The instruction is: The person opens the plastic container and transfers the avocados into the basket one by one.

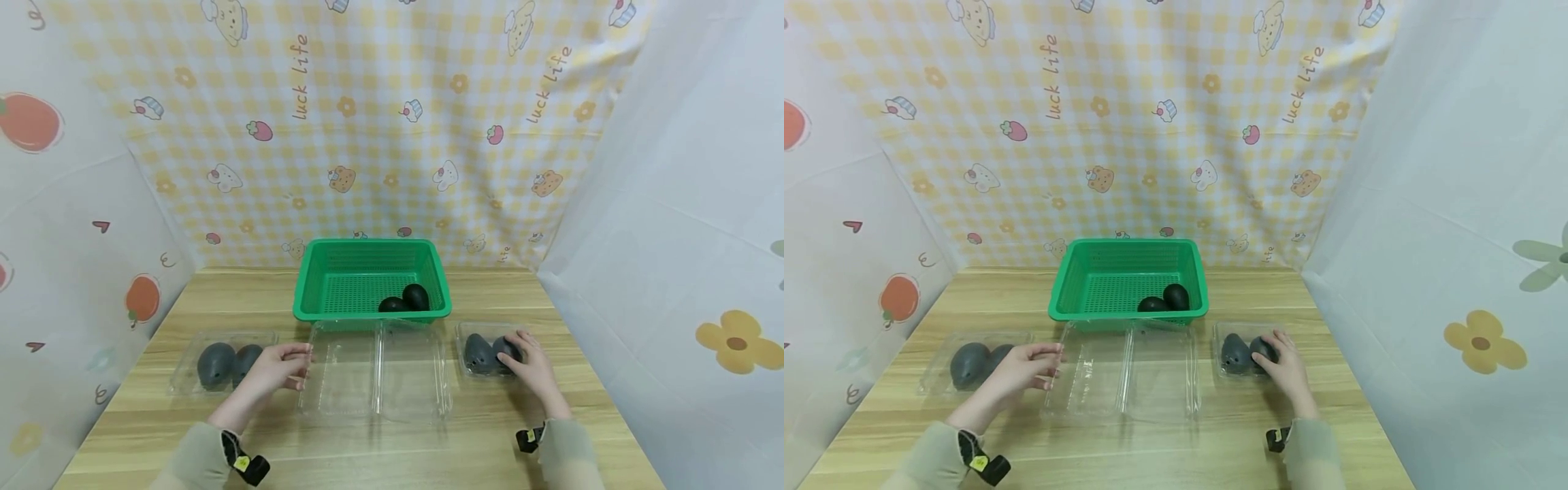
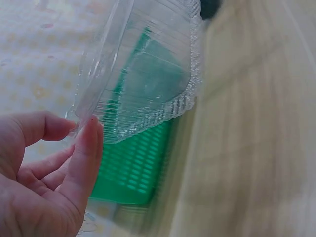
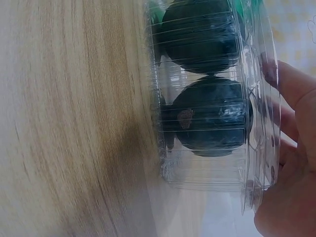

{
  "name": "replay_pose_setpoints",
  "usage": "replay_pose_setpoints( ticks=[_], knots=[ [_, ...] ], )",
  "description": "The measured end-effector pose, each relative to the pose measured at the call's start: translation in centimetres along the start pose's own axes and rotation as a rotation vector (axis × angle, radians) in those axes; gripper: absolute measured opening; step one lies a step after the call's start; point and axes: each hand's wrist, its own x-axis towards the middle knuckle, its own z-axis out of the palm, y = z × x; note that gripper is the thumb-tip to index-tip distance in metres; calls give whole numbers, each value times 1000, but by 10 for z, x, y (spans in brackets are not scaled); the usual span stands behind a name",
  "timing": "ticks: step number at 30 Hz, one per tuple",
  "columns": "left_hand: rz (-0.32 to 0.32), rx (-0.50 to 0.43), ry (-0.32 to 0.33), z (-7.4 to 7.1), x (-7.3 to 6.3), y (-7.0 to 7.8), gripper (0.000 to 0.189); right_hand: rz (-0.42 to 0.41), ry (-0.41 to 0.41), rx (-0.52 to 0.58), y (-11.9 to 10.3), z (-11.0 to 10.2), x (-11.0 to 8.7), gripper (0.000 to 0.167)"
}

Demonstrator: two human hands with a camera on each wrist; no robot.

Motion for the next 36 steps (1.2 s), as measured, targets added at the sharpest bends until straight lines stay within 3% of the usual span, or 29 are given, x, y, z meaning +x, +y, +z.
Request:
replay_pose_setpoints(
  ticks=[6, 12, 16, 26, 30, 33, 36],
  knots=[
    [52, -7, -40, -15, -8, 21, 45, 1, -2, 7, 0, 1, 0, 58],
    [114, 1, -3, -35, -10, 40, 47, 5, 1, -1, 0, 0, 0, 59],
    [158, -63, 28, -52, -7, 46, 45, 5, 4, -6, -1, -1, 0, 59],
    [249, -340, 134, -84, 1, 55, 21, -8, 27, -10, 1, 1, 0, 57],
    [293, -544, 150, -95, 11, 57, 13, -16, 39, -10, 2, 2, 0, 57],
    [296, -717, 161, -103, 17, 58, 11, -22, 41, -9, 3, 3, 0, 57],
    [284, -833, 201, -110, 22, 56, 12, -30, 44, -8, 3, 3, 0, 56]
  ],
)
